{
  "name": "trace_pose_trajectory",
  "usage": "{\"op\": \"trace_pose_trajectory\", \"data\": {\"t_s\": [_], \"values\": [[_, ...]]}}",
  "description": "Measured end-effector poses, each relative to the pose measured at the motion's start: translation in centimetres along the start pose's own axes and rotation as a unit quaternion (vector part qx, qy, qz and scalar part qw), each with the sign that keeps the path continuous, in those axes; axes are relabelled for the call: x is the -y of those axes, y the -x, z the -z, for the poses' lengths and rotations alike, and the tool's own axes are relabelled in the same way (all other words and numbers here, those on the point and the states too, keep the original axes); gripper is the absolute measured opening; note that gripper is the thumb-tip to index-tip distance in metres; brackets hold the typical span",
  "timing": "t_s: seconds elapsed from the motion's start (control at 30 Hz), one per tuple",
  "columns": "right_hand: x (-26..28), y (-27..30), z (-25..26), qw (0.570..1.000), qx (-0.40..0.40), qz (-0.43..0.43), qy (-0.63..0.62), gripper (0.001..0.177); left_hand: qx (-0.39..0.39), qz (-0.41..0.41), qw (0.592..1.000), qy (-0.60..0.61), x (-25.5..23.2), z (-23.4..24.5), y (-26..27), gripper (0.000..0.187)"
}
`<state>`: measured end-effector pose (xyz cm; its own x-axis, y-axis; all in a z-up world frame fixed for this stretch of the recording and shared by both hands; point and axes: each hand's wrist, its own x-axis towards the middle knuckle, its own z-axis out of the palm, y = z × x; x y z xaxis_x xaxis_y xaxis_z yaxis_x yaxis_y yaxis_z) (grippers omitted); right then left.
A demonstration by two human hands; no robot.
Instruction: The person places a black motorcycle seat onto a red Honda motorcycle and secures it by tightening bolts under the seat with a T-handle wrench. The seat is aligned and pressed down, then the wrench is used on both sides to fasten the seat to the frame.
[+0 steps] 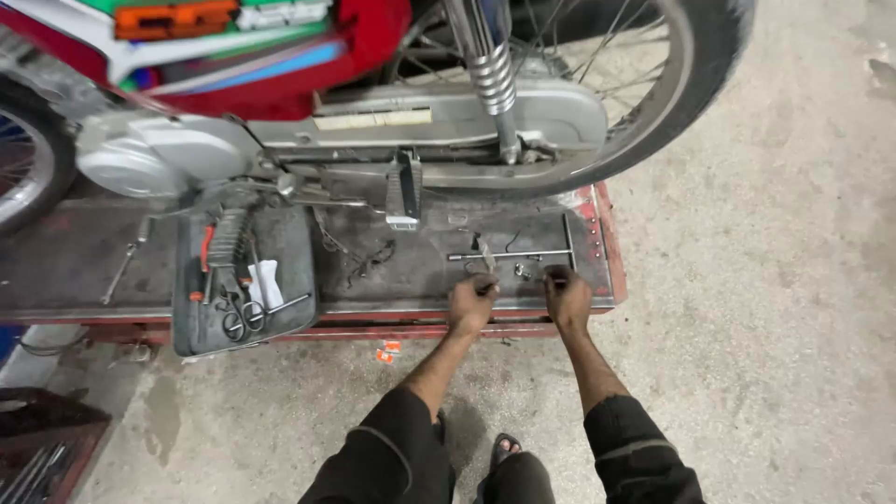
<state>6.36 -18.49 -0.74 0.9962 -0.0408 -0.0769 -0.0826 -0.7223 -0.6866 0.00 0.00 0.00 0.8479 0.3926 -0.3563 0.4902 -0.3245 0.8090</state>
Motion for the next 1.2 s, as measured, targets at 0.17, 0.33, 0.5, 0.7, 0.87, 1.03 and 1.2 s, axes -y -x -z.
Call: {"op": "trace_pose_trajectory", "data": {"t_s": [0.17,0.33,0.5,0.7,0.87,1.03,1.2], "values": [[1.7,-0.8,-0.7,0.994,0.003,0.062,0.089,0.028,-0.004,0.013,0.999,-0.032,0.5,-2.9,-2.4,0.019],[0.8,-1.8,-1.9,0.984,-0.004,0.106,0.140,0.031,0.009,0.040,0.999,-0.014,2.5,-5.1,-3.9,0.019],[0.6,-1.9,-2.6,0.995,0.000,0.099,0.009,0.022,0.027,0.149,0.977,0.148,2.2,-7.7,-5.1,0.054],[1.5,-0.6,-1.4,0.990,-0.006,0.134,-0.038,0.013,0.004,0.285,0.897,0.338,-1.0,-7.1,-7.4,0.061],[0.4,-1.3,-3.4,0.978,-0.008,0.197,0.061,0.015,-0.014,0.206,0.960,0.189,1.8,-8.8,-7.9,0.048],[3.2,-1.4,-2.8,0.987,0.033,0.155,-0.034,0.029,-0.023,0.202,0.968,0.149,4.3,-7.5,-10.0,0.062],[2.2,-4.5,0.7,0.935,0.077,0.181,0.294,0.033,0.052,0.053,0.997,-0.022,4.4,-6.3,-8.8,0.027]]}}
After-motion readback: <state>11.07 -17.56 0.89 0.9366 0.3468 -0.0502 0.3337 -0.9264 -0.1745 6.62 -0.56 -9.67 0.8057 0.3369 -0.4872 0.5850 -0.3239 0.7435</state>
